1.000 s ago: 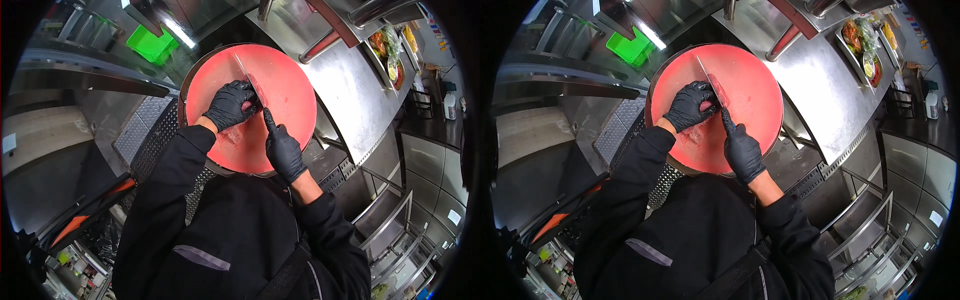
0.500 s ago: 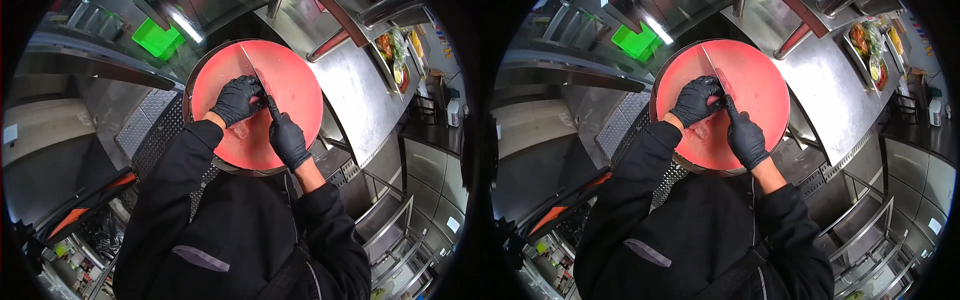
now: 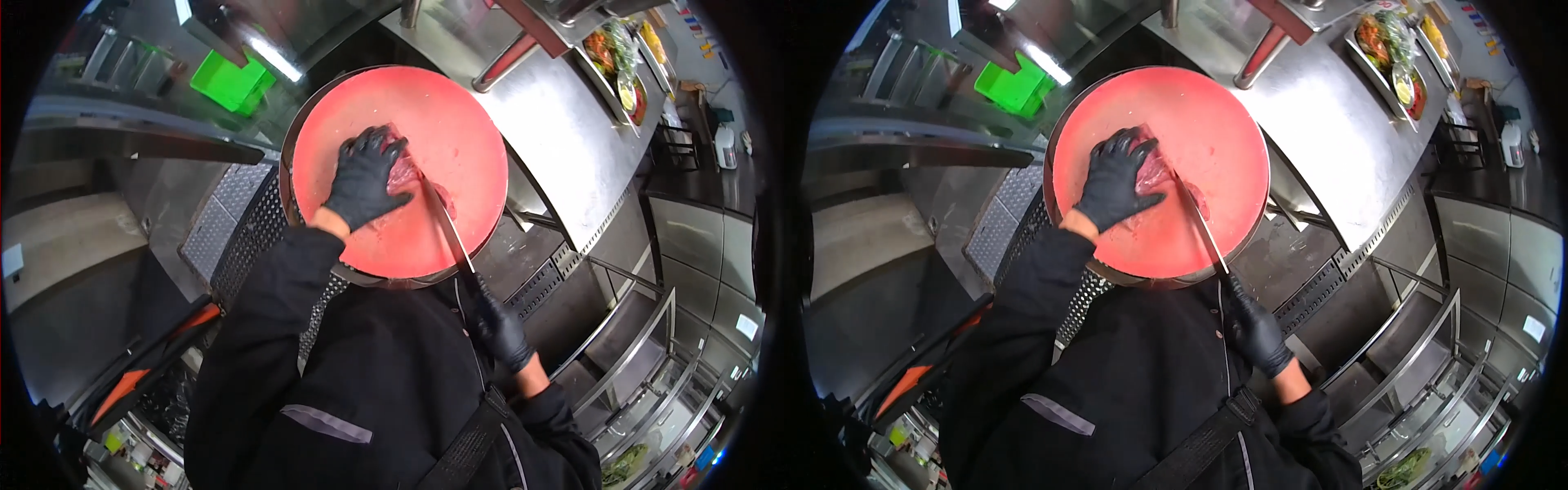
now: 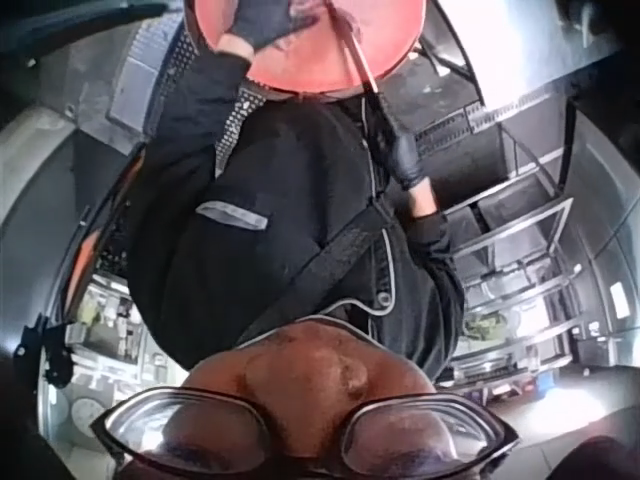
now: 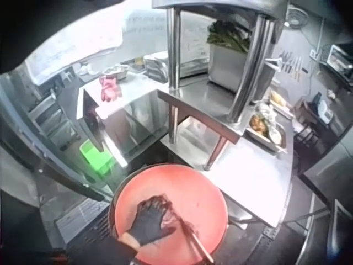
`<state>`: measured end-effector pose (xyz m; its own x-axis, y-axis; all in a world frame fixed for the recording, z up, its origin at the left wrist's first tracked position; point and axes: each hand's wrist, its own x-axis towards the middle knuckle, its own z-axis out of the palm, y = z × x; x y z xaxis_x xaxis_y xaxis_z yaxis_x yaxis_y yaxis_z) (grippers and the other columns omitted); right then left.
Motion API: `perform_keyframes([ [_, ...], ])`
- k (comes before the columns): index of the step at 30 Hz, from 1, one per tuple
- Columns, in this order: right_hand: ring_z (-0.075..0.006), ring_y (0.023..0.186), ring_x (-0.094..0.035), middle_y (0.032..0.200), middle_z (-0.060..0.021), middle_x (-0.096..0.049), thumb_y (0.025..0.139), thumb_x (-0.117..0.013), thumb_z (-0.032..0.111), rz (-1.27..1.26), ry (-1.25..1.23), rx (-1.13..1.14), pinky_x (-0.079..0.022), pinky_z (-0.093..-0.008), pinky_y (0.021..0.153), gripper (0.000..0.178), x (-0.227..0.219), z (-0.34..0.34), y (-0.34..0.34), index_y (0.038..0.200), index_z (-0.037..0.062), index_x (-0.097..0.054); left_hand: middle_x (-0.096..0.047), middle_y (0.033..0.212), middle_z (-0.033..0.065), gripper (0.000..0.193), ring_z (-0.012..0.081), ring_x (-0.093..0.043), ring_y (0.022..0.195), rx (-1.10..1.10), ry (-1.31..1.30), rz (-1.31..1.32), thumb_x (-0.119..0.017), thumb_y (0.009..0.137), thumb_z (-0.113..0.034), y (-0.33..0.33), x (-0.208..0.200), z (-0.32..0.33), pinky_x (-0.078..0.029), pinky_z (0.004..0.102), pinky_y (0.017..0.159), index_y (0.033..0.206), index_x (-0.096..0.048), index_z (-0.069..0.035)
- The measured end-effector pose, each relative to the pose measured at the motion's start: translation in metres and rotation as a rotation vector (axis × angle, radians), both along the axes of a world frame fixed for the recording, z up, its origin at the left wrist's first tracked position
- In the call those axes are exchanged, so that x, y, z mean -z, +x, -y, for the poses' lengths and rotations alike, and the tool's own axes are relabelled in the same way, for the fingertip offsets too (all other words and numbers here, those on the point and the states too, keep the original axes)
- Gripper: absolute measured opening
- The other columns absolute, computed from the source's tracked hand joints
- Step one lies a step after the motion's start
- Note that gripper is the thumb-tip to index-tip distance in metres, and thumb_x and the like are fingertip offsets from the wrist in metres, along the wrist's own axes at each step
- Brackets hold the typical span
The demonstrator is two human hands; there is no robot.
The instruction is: Tenderizing pieces of raw meat with a meat mallet on a cutting board.
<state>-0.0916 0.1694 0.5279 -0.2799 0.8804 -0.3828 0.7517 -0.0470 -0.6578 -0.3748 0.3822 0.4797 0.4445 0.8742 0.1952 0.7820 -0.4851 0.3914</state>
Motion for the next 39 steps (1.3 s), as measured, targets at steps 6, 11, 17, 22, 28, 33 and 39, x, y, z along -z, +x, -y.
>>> perform_keyframes([
  [6, -0.0054, 0.081, -0.05, 0.117, -0.0016, -0.052, 0.084, -0.056, 0.002, -0.769, -0.604, 0.688, -0.045, -0.0212, 0.073, 0.065, -0.044, -0.046, 0.003, 0.143, 0.0094, -0.032, -0.047, 0.126, 0.0168, 0.081, 0.0356, -0.047, 0.113, -0.136, -0.159, -0.149, -0.075, 0.061, -0.033, -0.03, 0.017, -0.017, -0.041, 0.0458, 0.09, 0.133, -0.043, -0.014],
  [11, -0.0064, 0.075, -0.052, 0.098, 0.0001, -0.057, 0.087, -0.058, 0.007, -0.915, -0.49, 0.625, -0.046, -0.0207, 0.066, 0.062, -0.015, -0.04, 0.007, 0.143, 0.0098, -0.033, -0.047, 0.126, 0.019, 0.074, 0.0371, -0.047, 0.113, -0.048, -0.136, -0.096, -0.075, 0.066, -0.034, -0.063, 0.004, -0.074, -0.04, 0.0448, 0.096, 0.131, -0.045, -0.013],
  [17, -0.0084, 0.078, -0.056, 0.099, -0.0018, -0.06, 0.088, -0.06, 0.01, -0.973, -0.661, 0.674, -0.048, -0.0234, 0.067, 0.055, 0.061, -0.005, 0.041, 0.139, 0.0075, -0.038, -0.046, 0.128, 0.0192, 0.074, 0.0364, -0.046, 0.117, 0.002, -0.161, 0.068, -0.073, 0.07, -0.041, -0.067, 0.015, -0.072, -0.037, 0.043, 0.099, 0.132, -0.044, -0.011],
  [22, -0.0132, 0.073, -0.06, 0.097, -0.0073, -0.063, 0.086, -0.06, 0.006, -0.68, -0.627, 0.768, -0.052, -0.0264, 0.065, 0.054, 0.023, 0.015, 0.09, 0.137, 0.0059, -0.041, -0.058, 0.114, 0.0129, 0.041, 0.0324, -0.05, 0.109, -0.087, 0.082, 0.026, -0.066, 0.078, -0.032, -0.025, -0.001, -0.055, -0.036, 0.0439, 0.095, 0.111, -0.06, -0.009],
  [28, -0.0164, 0.075, -0.061, 0.096, -0.0096, -0.064, 0.09, -0.057, 0.016, -0.382, -0.057, 0.807, -0.049, -0.0284, 0.061, 0.043, 0.043, -0.031, 0.141, 0.131, 0.0069, -0.048, -0.053, 0.117, 0.0161, 0.048, 0.0309, -0.043, 0.114, -0.178, -0.025, -0.361, -0.062, 0.077, -0.047, 0.061, -0.002, -0.068, -0.032, 0.0487, 0.091, 0.096, -0.064, -0.003],
  [33, -0.0316, 0.088, -0.06, 0.093, -0.0174, -0.062, 0.082, -0.06, 0.01, 0.253, 0.361, 0.608, -0.047, -0.0379, 0.081, 0.044, 0.06, -0.12, 0.155, 0.126, 0.0069, -0.054, -0.058, 0.1, 0.0128, 0.038, 0.0302, -0.052, 0.1, -0.089, -0.196, -0.29, -0.067, 0.075, -0.037, 0.076, -0.025, -0.052, -0.038, 0.0442, 0.087, 0.092, -0.059, -0.004],
  [39, -0.018, 0.102, -0.057, 0.112, -0.008, -0.059, 0.087, -0.063, 0.015, -0.379, 0.181, 0.564, -0.045, -0.03, 0.087, 0.038, 0.041, -0.169, 0.072, 0.122, 0.0026, -0.054, -0.054, 0.085, -0.0013, 0.026, 0.0088, -0.051, 0.083, 0.132, -0.914, 0.818, -0.073, 0.073, -0.005, 0.061, -0.048, -0.009, -0.043, 0.025, 0.077, 0.09, -0.053, -0.005],
])
